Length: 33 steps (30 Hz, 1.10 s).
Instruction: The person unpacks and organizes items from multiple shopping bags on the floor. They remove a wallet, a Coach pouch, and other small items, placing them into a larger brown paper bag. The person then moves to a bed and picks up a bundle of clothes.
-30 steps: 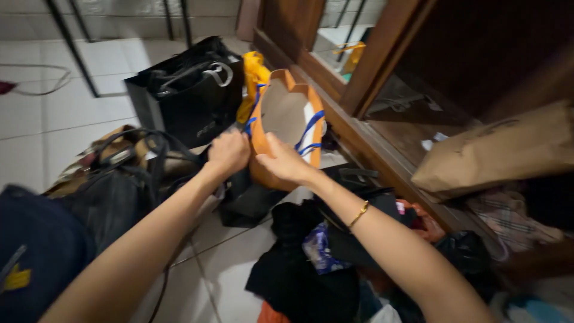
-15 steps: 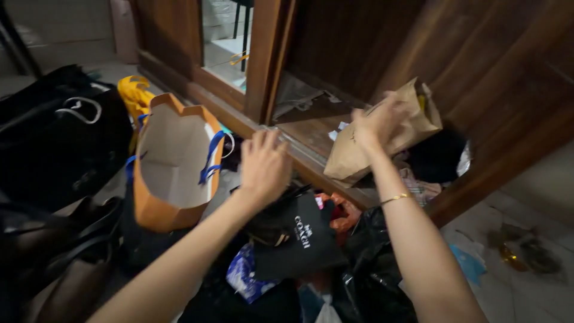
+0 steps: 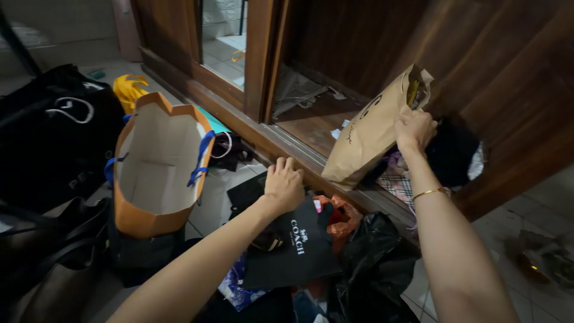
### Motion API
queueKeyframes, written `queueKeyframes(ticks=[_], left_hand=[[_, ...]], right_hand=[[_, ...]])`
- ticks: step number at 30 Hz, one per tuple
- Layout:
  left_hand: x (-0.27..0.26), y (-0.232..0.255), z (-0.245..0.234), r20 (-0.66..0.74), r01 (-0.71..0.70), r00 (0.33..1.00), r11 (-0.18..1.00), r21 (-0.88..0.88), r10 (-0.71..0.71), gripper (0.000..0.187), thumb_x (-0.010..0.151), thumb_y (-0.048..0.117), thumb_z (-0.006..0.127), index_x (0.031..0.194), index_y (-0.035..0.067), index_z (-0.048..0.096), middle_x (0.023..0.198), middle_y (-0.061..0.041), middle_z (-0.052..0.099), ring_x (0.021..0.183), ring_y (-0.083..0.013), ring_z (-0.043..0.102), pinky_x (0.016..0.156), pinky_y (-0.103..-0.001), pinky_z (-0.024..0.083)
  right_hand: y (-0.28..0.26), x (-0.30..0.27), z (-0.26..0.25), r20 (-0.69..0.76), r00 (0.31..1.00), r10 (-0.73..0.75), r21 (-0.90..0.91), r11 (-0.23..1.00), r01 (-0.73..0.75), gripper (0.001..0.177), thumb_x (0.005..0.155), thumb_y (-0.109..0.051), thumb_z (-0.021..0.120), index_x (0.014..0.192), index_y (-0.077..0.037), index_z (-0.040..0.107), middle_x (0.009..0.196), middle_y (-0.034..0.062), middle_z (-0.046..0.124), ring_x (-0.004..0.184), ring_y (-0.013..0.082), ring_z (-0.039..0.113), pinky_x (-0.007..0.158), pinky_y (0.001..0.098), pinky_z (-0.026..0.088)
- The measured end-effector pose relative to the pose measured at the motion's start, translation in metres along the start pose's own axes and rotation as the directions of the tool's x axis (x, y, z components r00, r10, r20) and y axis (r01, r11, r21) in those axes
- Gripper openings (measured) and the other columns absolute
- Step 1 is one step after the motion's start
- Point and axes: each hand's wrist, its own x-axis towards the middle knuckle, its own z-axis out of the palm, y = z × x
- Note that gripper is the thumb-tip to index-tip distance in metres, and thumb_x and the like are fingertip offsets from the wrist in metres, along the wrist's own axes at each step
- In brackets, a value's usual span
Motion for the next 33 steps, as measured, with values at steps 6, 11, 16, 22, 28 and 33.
queueKeyframes(ticks=[6,11,16,22,28,33], left_hand=[[-0.029,-0.055,-0.044,-0.136,0.018,0.991,0.997,0.079,-0.007,0.033,0.076,0.018,0.066,0.107,0.008,0.073,0.128,-0.017,0.055,0.125,-0.0366,0.046,0.099,-0.049,0.040],[-0.056,-0.103,-0.118,-0.262,0.134,0.960,0.982,0.136,-0.095,0.034,0.078,0.017,0.066,0.110,0.010,0.072,0.131,-0.014,0.058,0.126,-0.0367,0.047,0.103,-0.051,0.039],[-0.103,-0.165,-0.197,-0.332,0.469,0.845,0.879,0.087,-0.419,0.079,0.073,0.018,0.073,0.146,0.013,0.045,0.140,-0.017,0.054,0.131,-0.0389,0.044,0.102,-0.055,0.040],[-0.136,-0.226,-0.185,0.042,0.767,0.622,0.597,-0.236,-0.782,0.090,0.079,0.043,0.074,0.149,0.007,0.031,0.142,-0.027,0.048,0.133,-0.0464,0.047,0.108,-0.054,0.043],[-0.129,-0.272,-0.140,-0.015,0.705,0.622,0.567,-0.426,-0.783,0.066,0.090,0.044,0.050,0.139,0.001,0.046,0.132,-0.037,0.058,0.125,-0.0534,0.055,0.110,-0.055,0.042],[-0.119,-0.260,-0.138,0.005,0.717,0.605,0.542,-0.438,-0.796,0.063,0.092,0.045,0.046,0.134,-0.001,0.051,0.132,-0.035,0.059,0.126,-0.0530,0.055,0.111,-0.055,0.040]], right_hand=[[-0.069,0.018,-0.003,-0.100,0.987,-0.123,0.343,0.927,0.150,0.030,0.090,-0.018,0.075,0.073,-0.001,0.056,0.073,0.0155,0.063,0.074,0.0253,0.066,0.076,0.0430,0.053],[-0.130,0.048,-0.036,-0.330,0.894,-0.302,0.460,0.776,0.432,0.006,0.084,-0.001,0.063,0.081,-0.005,0.061,0.080,0.0003,0.063,0.074,0.0107,0.060,0.072,0.0347,0.054],[-0.196,0.053,-0.068,-0.344,0.868,-0.359,0.784,0.399,0.476,0.025,0.100,0.000,0.056,0.076,0.000,0.050,0.078,0.0044,0.058,0.068,0.0116,0.046,0.067,0.0314,0.037],[-0.280,0.006,-0.024,-0.348,0.913,-0.215,0.828,0.387,0.406,0.014,0.095,-0.002,0.059,0.081,-0.003,0.059,0.082,0.0012,0.067,0.076,0.0100,0.057,0.073,0.0306,0.051],[-0.331,-0.095,-0.007,-0.298,0.931,-0.211,0.760,0.537,0.365,0.014,0.092,-0.004,0.060,0.078,0.001,0.058,0.076,0.0046,0.067,0.074,0.0084,0.060,0.074,0.0298,0.055],[-0.362,-0.112,-0.032,-0.308,0.872,-0.381,0.707,0.522,0.478,0.017,0.097,-0.002,0.062,0.081,0.003,0.059,0.076,0.0079,0.065,0.071,0.0132,0.059,0.070,0.0328,0.049]])
